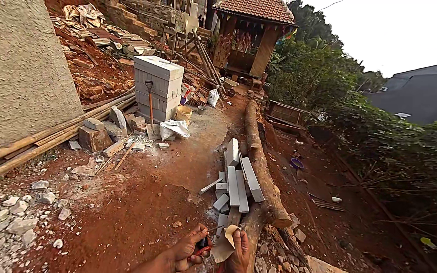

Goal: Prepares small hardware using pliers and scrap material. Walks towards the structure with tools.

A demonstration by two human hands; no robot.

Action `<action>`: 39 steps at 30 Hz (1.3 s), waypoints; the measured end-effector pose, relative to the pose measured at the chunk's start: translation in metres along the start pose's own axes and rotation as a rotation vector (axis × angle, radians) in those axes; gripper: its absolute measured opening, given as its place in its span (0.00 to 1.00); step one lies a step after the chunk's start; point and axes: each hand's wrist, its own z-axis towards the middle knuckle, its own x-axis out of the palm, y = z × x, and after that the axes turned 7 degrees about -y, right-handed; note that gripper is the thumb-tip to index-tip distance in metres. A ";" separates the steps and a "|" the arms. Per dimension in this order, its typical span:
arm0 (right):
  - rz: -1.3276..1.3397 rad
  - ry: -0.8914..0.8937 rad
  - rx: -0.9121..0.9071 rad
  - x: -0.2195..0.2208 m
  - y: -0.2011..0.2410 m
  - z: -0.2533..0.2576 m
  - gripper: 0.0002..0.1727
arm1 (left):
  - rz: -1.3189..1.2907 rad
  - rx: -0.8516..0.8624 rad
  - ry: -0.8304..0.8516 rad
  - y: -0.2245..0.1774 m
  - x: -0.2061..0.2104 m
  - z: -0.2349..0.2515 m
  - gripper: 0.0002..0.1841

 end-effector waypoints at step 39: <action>0.283 -0.457 0.512 -0.031 0.011 0.005 0.19 | 0.529 0.186 -0.007 0.021 0.040 0.008 0.09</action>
